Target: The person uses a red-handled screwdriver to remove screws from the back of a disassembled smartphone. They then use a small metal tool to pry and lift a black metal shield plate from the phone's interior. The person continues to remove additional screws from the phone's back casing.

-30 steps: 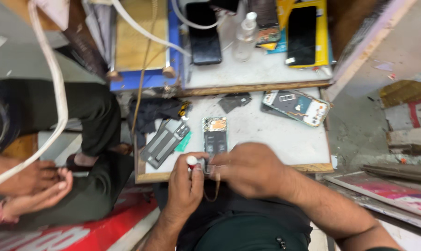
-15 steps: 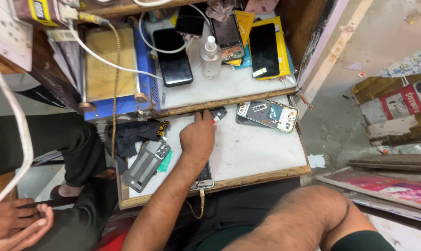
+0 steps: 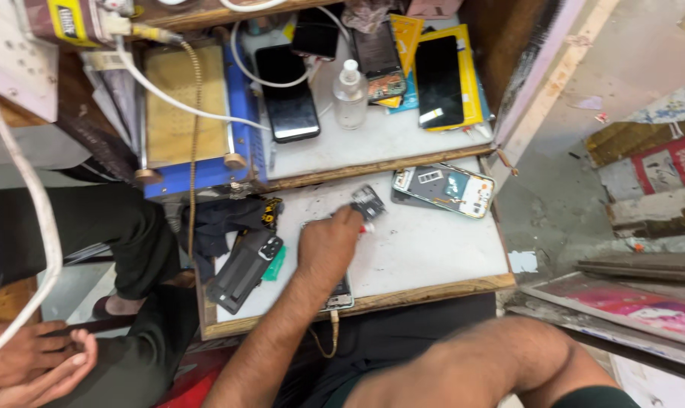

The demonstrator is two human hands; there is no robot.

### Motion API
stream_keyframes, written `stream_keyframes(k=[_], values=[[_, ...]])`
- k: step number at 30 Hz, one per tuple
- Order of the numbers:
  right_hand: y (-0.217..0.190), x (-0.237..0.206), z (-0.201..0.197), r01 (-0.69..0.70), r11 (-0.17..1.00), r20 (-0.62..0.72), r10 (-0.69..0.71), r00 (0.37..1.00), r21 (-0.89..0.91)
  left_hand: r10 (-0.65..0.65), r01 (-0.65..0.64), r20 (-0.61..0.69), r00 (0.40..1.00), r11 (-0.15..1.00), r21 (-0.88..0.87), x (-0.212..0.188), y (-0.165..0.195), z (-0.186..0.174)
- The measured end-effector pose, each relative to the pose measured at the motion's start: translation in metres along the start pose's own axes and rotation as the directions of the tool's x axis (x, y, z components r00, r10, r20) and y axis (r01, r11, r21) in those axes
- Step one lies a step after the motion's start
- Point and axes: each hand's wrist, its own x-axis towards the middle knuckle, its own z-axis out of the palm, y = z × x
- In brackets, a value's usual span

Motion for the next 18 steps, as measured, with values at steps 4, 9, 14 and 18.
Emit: stream_keyframes(k=[4,9,14,18], values=[[0.037,-0.041,0.005,-0.465,0.87,-0.364,0.385,0.848,-0.162,-0.012,-0.004,-0.1,0.995,0.987,-0.16,-0.026,0.013,-0.017],[0.079,-0.096,-0.011,-0.919,0.392,-0.738,0.612,0.283,-0.027,-0.271,0.198,-0.071,0.96,0.836,-0.512,-0.034,0.017,-0.023],[0.095,-0.121,-0.021,-0.882,0.44,-0.578,0.769,0.275,0.166,-0.445,0.457,0.201,0.872,0.599,-0.658,-0.03,0.02,-0.026],[0.104,-0.129,-0.021,-0.774,0.481,-0.518,0.822,0.236,0.411,-0.496,0.428,0.104,0.862,0.601,-0.676,-0.031,0.026,-0.032]])
